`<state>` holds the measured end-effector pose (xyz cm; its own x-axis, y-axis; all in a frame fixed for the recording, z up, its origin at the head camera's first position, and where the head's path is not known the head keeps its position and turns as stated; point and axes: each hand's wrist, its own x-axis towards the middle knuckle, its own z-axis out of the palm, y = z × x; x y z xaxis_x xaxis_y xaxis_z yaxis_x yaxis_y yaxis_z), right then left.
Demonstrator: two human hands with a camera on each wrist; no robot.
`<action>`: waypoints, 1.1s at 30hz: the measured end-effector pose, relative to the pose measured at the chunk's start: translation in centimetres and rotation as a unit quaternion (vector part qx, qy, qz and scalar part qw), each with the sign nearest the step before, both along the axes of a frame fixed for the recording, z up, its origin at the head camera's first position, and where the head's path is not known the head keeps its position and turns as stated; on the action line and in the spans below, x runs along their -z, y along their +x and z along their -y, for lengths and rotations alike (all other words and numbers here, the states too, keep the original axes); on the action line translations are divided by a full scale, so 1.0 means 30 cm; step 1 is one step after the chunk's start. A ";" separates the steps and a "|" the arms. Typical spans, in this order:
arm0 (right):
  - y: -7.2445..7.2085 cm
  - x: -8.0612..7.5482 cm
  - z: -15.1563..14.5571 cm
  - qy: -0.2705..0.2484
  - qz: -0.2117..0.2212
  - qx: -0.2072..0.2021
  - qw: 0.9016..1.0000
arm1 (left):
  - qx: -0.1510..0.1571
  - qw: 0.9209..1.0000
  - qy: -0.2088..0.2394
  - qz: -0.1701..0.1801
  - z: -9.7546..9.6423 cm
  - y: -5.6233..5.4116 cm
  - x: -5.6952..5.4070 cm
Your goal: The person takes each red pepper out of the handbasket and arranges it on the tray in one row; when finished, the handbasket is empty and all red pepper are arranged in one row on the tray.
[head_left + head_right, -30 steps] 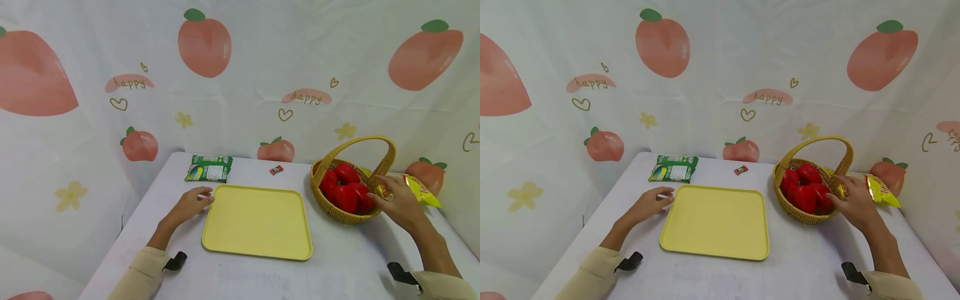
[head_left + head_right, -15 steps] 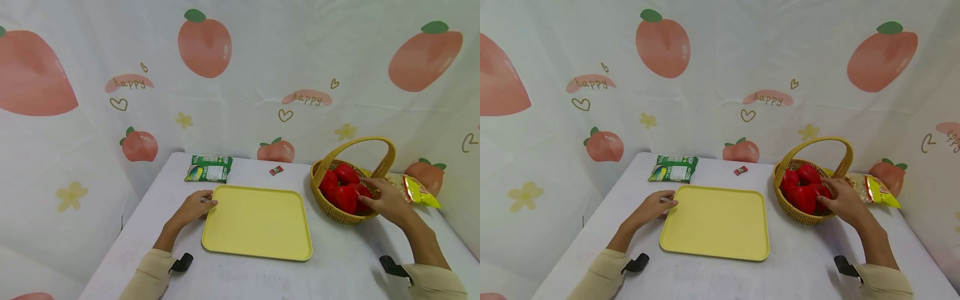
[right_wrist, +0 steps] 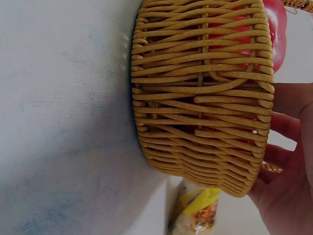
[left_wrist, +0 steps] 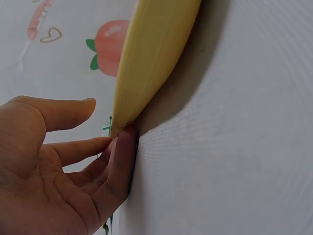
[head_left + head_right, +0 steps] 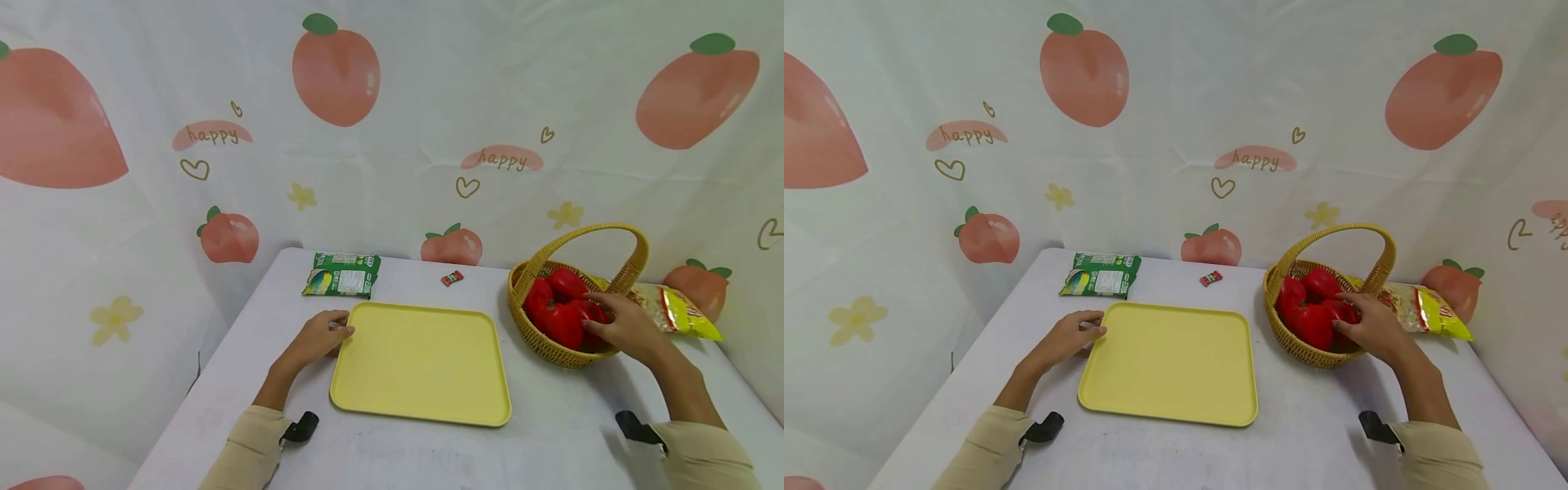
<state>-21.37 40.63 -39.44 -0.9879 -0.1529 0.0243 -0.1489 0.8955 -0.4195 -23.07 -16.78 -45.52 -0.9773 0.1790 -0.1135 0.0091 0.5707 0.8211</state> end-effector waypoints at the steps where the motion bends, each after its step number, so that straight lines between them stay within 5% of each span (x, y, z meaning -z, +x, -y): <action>1: -0.002 0.001 0.000 0.002 0.003 0.000 1.000 | -0.001 1.000 0.000 0.000 0.000 0.000 0.000; 15: -0.013 0.007 0.000 0.006 0.037 0.012 0.999 | -0.011 1.000 0.014 0.011 -0.002 -0.002 0.016; 33: 0.050 -0.028 0.021 -0.010 -0.055 0.015 0.998 | -0.010 1.000 0.018 0.018 0.002 -0.008 0.008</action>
<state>-19.88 40.01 -38.60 -0.9832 -0.1222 0.1357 -0.1687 0.8922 -0.4190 -23.32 -16.83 -45.76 -0.9760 0.1637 -0.1433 -0.0329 0.5402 0.8409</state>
